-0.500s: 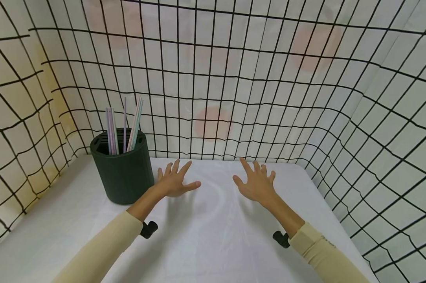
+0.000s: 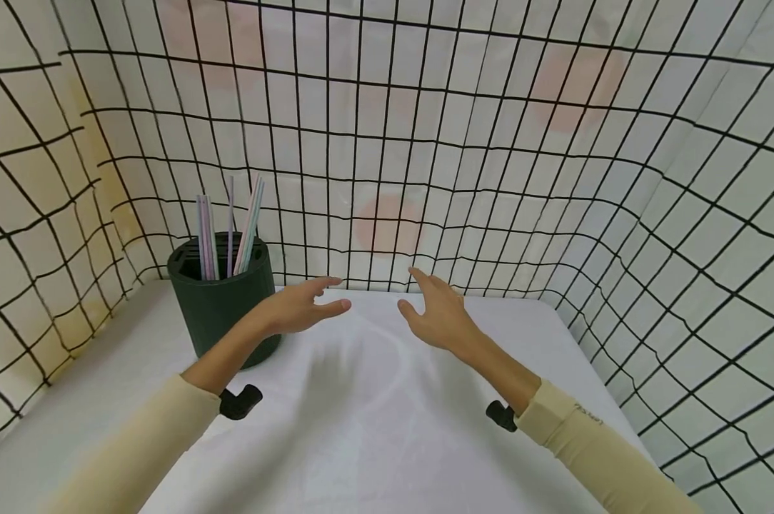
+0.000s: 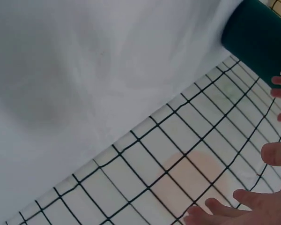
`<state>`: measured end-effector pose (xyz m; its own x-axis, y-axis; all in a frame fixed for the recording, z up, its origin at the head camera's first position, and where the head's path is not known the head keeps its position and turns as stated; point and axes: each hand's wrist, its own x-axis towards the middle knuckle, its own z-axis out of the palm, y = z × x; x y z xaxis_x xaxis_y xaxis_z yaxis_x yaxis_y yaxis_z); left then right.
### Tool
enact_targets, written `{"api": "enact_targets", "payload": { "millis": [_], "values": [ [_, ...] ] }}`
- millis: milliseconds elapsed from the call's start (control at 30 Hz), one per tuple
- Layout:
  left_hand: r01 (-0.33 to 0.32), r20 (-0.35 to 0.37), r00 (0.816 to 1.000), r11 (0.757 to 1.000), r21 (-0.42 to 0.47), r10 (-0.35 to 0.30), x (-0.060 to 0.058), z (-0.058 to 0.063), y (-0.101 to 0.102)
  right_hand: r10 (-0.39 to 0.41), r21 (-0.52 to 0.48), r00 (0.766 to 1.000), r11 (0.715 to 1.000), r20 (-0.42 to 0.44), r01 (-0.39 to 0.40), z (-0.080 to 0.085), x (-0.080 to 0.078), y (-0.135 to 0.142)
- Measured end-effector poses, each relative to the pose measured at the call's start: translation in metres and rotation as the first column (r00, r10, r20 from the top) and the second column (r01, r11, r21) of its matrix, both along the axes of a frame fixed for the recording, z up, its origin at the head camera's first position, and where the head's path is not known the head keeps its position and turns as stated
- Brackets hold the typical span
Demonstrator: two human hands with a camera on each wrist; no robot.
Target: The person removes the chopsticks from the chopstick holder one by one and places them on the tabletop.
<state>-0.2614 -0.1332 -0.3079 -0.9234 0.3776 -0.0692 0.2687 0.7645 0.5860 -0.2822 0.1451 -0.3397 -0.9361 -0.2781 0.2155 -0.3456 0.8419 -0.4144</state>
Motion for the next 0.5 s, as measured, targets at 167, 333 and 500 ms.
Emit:
{"api": "enact_targets", "payload": {
  "millis": [167,333,500],
  "values": [
    [-0.012,0.004,1.000,0.998,0.066,0.012,0.009,0.030,-0.024,0.075,-0.024,0.997,0.997,0.004,-0.075,0.015,-0.002,-0.020],
    [-0.043,0.006,0.999,0.995,0.092,0.043,0.018,0.056,-0.054,0.120,-0.084,0.993,0.989,0.017,-0.118,0.025,-0.007,-0.043],
    [-0.125,-0.001,0.992,0.982,0.141,0.126,0.023,0.073,-0.094,0.152,-0.120,0.988,0.981,0.009,-0.149,0.032,-0.015,-0.070]
  ]
}}
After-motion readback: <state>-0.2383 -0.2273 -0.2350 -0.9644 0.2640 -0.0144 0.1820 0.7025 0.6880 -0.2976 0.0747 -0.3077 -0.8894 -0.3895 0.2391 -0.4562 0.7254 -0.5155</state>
